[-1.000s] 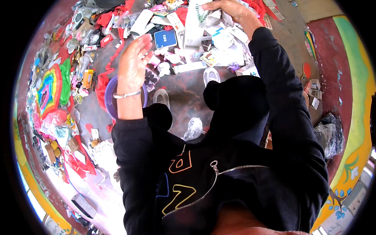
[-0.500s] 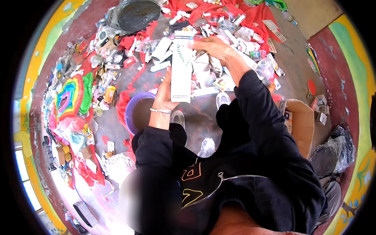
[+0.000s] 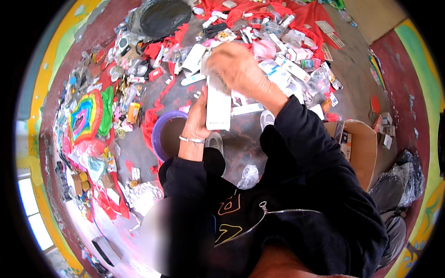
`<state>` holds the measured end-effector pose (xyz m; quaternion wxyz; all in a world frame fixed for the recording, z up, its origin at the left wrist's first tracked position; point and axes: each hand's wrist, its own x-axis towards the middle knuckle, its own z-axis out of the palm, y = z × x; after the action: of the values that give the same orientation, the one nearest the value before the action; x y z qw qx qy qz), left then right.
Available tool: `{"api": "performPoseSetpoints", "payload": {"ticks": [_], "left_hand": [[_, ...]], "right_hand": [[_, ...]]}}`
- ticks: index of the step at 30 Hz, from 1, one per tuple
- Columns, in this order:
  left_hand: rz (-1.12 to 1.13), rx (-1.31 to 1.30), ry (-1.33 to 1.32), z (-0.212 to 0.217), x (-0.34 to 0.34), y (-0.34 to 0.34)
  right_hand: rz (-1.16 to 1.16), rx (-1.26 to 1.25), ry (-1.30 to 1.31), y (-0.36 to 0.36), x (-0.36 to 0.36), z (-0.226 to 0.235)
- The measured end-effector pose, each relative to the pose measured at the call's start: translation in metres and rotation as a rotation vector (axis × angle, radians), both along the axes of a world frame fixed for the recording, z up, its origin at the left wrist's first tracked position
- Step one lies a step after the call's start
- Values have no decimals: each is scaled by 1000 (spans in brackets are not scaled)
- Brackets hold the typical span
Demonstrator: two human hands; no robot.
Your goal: The person rinses a white cloth in a bucket of water and uses it to wipe several packaged items, including blue and white boxes and a pink tube, before placing each item into a cardboard box.
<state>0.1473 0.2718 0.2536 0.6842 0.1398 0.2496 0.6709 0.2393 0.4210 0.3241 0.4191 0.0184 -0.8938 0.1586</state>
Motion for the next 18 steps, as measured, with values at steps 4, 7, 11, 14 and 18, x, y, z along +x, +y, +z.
{"api": "performPoseSetpoints", "payload": {"ticks": [4, 7, 11, 14, 18], "left_hand": [[125, -3, 437, 11, 16, -3], [170, -21, 601, 5, 17, -16], [223, -43, 654, 14, 19, -17], [195, -78, 563, 13, 19, -21], [161, -109, 499, 16, 20, -26]], "right_hand": [[-404, -587, 284, 82, 16, -19], [-24, -1473, 365, 96, 38, -5], [261, -1147, 44, 54, 47, 34], [407, -1050, -111, 29, 31, 22], [343, -1145, -360, 49, 35, 13]]}}
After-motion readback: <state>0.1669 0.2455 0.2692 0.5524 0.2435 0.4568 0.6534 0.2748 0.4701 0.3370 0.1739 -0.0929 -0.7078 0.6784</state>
